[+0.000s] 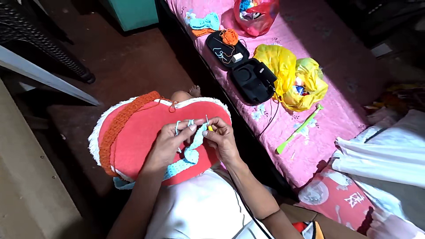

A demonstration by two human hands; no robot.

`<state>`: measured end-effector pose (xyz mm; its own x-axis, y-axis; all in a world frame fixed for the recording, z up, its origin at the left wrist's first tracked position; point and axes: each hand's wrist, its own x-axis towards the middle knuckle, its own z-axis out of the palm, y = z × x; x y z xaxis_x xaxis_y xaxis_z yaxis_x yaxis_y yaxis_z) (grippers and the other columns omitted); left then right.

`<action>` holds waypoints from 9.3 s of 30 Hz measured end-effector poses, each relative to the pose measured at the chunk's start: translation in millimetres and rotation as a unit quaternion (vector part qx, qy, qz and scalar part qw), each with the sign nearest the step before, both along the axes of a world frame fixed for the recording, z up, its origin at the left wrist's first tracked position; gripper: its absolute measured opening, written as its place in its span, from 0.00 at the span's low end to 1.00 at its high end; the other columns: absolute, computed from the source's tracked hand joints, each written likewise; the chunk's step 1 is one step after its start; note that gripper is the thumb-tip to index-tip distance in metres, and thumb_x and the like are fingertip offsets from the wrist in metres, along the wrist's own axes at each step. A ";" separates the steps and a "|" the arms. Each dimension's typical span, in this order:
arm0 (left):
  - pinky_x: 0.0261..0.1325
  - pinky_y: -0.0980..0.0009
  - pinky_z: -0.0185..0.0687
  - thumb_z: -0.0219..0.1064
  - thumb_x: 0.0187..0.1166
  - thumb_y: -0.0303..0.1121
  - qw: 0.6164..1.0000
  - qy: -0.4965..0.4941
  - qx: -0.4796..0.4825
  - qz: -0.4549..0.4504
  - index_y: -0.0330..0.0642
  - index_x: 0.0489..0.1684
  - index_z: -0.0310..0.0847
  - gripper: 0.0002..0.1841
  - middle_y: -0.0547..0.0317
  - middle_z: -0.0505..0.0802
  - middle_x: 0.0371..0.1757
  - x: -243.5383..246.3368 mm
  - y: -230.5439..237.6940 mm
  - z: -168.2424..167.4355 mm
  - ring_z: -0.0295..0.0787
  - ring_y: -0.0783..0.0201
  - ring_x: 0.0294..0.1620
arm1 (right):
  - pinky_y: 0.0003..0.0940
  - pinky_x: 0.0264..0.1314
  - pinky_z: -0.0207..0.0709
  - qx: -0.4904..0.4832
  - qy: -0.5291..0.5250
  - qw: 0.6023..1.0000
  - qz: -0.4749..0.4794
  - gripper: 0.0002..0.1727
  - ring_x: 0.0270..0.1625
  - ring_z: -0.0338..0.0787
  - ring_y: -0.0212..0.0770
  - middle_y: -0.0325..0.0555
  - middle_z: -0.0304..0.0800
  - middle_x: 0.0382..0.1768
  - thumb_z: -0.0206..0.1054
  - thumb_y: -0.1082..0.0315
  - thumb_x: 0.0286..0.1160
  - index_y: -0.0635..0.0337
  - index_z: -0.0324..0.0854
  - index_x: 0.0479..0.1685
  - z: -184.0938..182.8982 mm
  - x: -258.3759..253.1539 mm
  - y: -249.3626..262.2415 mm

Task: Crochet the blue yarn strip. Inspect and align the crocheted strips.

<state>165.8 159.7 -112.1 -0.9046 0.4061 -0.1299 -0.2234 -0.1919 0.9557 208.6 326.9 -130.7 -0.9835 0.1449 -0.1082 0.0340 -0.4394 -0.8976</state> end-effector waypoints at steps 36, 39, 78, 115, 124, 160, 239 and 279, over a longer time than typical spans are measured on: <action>0.31 0.77 0.88 0.69 0.65 0.18 0.998 0.010 -0.038 0.049 0.54 0.97 0.37 0.55 0.58 0.95 0.43 12.7 22.7 12.3 0.93 0.66 0.33 | 0.14 0.23 0.67 -0.008 0.002 1.000 0.018 0.21 0.23 0.74 0.19 0.47 0.92 0.48 0.68 0.82 0.70 0.66 0.86 0.64 11.5 14.1 11.3; 0.26 0.79 0.85 0.69 0.68 0.18 0.997 0.006 -0.046 0.056 0.54 0.96 0.43 0.51 0.58 0.95 0.41 11.5 24.9 11.8 0.92 0.68 0.30 | 0.14 0.26 0.69 0.018 -0.007 0.999 0.041 0.19 0.26 0.76 0.19 0.45 0.92 0.50 0.66 0.79 0.75 0.66 0.85 0.65 9.0 14.3 16.1; 0.45 0.74 0.90 0.64 0.65 0.12 0.989 0.028 0.008 0.141 0.44 0.92 0.53 0.46 0.61 0.94 0.40 10.6 12.2 -8.5 0.92 0.69 0.36 | 0.16 0.26 0.68 0.018 -0.031 0.995 0.088 0.15 0.23 0.74 0.21 0.44 0.92 0.38 0.65 0.83 0.70 0.66 0.89 0.54 6.5 -14.9 6.4; 0.35 0.82 0.85 0.67 0.66 0.19 0.961 0.129 -0.206 0.133 0.40 0.89 0.60 0.42 0.65 0.96 0.39 13.5 15.9 -11.1 0.90 0.77 0.31 | 0.29 0.33 0.79 0.502 0.227 0.829 0.097 0.15 0.33 0.83 0.32 0.40 0.86 0.33 0.67 0.77 0.70 0.54 0.96 0.48 -16.2 -14.7 50.3; 0.35 0.83 0.83 0.68 0.67 0.23 0.939 0.161 -0.269 0.145 0.42 0.89 0.61 0.41 0.68 0.94 0.38 17.5 21.4 -13.5 0.89 0.80 0.32 | 0.35 0.26 0.78 0.619 0.228 0.749 0.061 0.21 0.32 0.86 0.42 0.46 0.86 0.33 0.65 0.79 0.62 0.53 0.95 0.51 -6.2 0.3 35.9; 0.36 0.85 0.82 0.67 0.74 0.24 0.894 0.293 -0.254 0.226 0.26 0.83 0.64 0.33 0.59 0.97 0.43 25.4 25.2 -31.5 0.88 0.81 0.33 | 0.32 0.34 0.82 0.555 0.144 0.817 -0.051 0.20 0.35 0.86 0.40 0.50 0.86 0.38 0.62 0.77 0.70 0.57 0.93 0.58 -8.2 19.8 -10.5; 0.42 0.80 0.88 0.65 0.70 0.21 0.982 0.149 -0.050 0.105 0.39 0.83 0.71 0.33 0.69 0.97 0.38 4.0 -10.8 -8.4 0.92 0.76 0.35 | 0.19 0.47 0.84 0.326 0.188 0.926 0.006 0.09 0.40 0.88 0.25 0.44 0.90 0.37 0.67 0.76 0.73 0.71 0.85 0.49 -13.0 7.9 9.9; 0.43 0.81 0.86 0.63 0.69 0.19 0.983 0.144 -0.040 0.109 0.40 0.62 0.89 0.22 0.70 0.94 0.40 2.4 -14.4 -9.2 0.88 0.79 0.36 | 0.18 0.48 0.82 0.360 0.246 0.899 0.032 0.08 0.42 0.87 0.25 0.46 0.90 0.38 0.65 0.73 0.78 0.70 0.85 0.47 -13.9 5.8 14.7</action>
